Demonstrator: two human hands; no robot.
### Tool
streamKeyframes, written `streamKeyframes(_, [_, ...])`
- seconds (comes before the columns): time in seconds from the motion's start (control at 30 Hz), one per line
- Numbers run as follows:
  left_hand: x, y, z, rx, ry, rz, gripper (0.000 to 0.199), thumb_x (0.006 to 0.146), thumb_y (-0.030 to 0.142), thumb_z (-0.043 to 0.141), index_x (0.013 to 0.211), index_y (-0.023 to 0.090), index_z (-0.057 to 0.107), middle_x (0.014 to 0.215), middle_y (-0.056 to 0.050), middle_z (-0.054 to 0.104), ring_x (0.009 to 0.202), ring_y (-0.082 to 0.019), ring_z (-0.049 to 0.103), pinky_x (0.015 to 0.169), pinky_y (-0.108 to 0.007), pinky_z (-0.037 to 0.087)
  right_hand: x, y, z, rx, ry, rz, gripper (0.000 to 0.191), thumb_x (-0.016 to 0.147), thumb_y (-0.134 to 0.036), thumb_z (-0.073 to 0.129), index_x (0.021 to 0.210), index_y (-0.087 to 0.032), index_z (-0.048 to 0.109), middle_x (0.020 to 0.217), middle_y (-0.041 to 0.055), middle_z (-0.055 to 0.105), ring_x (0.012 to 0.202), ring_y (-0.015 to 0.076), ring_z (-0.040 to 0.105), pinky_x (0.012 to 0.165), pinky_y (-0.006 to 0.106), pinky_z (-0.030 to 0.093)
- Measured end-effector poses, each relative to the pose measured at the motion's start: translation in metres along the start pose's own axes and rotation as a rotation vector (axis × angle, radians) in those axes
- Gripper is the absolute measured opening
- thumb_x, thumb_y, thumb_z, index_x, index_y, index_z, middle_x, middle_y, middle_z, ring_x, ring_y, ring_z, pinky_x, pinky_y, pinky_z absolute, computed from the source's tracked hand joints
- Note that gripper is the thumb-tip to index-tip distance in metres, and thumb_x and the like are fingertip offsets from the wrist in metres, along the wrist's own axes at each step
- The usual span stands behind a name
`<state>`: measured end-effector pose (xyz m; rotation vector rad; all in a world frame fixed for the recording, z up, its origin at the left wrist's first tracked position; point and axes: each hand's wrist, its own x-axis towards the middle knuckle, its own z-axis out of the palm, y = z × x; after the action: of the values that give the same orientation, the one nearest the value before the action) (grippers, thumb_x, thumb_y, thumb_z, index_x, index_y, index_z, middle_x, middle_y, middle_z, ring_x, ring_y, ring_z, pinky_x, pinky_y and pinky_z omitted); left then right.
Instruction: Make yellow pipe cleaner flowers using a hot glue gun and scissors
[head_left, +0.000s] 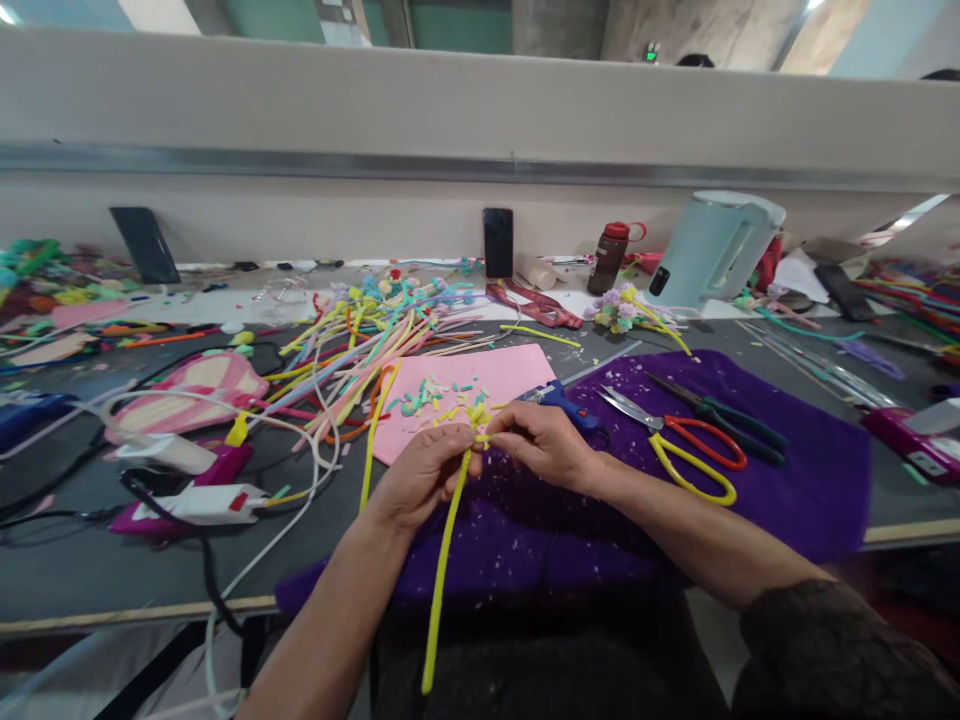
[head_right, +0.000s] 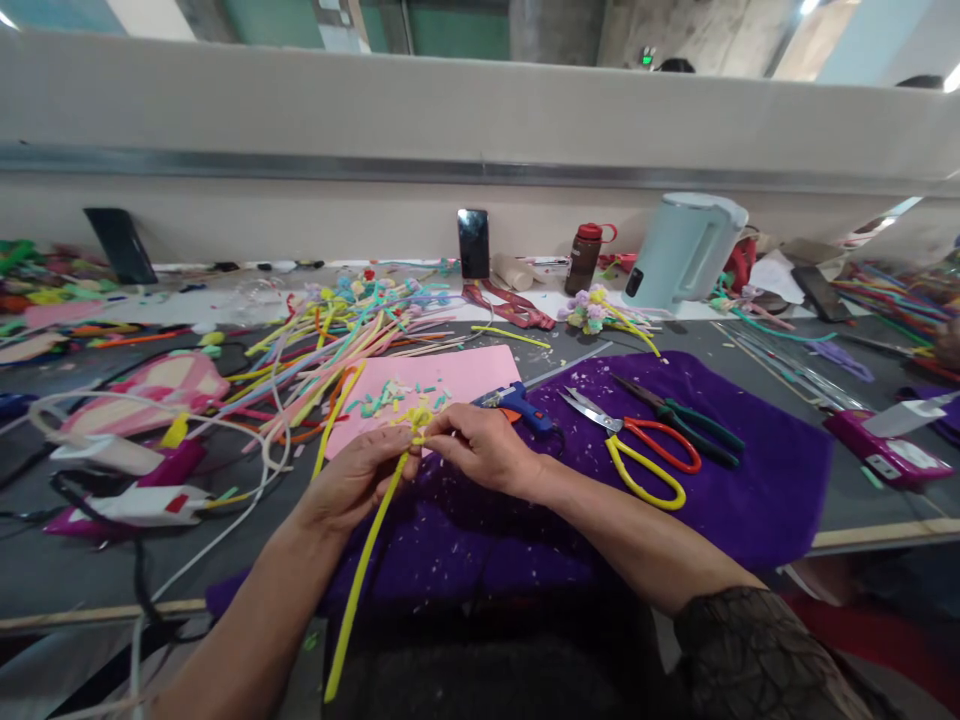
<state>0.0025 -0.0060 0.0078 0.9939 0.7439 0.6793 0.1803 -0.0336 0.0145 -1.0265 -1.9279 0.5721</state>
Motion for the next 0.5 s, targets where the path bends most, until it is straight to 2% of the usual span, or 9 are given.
streamKeyframes(0.1, [-0.001,0.002,-0.001,-0.104,0.002,0.015,0.015,0.072,0.025,0.059,0.067,0.011,0.056,0.050,0.001,0.056,0.030,-0.001,0.035,0.028,-0.011,0.019,0.001,0.005,-0.028,-0.128,0.062,0.097,0.017,0.083,-0.030,0.050,0.085,-0.017,0.060,0.074,0.0010,0.063,0.063,0.0103,0.055,0.058,0.021,0.039])
streamKeyframes(0.2, [-0.003,0.003,-0.003,-0.149,-0.010,0.062,0.014,0.072,0.024,0.058,0.068,0.011,0.057,0.051,0.000,0.056,0.033,-0.002,0.038,0.030,-0.012,0.022,0.000,0.022,-0.062,-0.530,0.084,0.286,0.022,0.082,-0.035,0.049,0.077,-0.018,0.062,0.070,0.0019,0.063,0.063,0.0133,0.055,0.057,0.024,0.036])
streamKeyframes(0.27, [-0.003,0.002,-0.003,-0.154,-0.017,0.090,0.014,0.073,0.024,0.057,0.068,0.011,0.057,0.051,-0.001,0.056,0.035,-0.003,0.040,0.032,-0.012,0.026,-0.002,0.038,-0.076,-0.724,-0.059,0.470,0.031,0.077,-0.048,0.051,0.071,-0.020,0.064,0.065,0.0031,0.063,0.060,0.0164,0.055,0.052,0.025,0.032])
streamKeyframes(0.37, [-0.004,0.002,-0.002,-0.165,-0.016,0.112,0.013,0.073,0.023,0.058,0.068,0.011,0.057,0.053,-0.001,0.056,0.036,-0.003,0.041,0.034,-0.013,0.030,-0.003,0.057,-0.079,-0.798,-0.230,0.615,0.040,0.069,-0.059,0.054,0.068,-0.020,0.065,0.067,0.0057,0.064,0.061,0.0185,0.055,0.051,0.025,0.030])
streamKeyframes(0.5, [-0.005,0.002,-0.002,-0.167,0.010,0.113,0.013,0.072,0.022,0.060,0.068,0.011,0.057,0.053,-0.001,0.055,0.038,-0.003,0.044,0.035,-0.012,0.033,-0.002,0.067,-0.072,-0.691,-0.277,0.621,0.035,0.069,-0.054,0.057,0.068,-0.020,0.065,0.066,0.0043,0.063,0.059,0.0167,0.054,0.050,0.025,0.028])
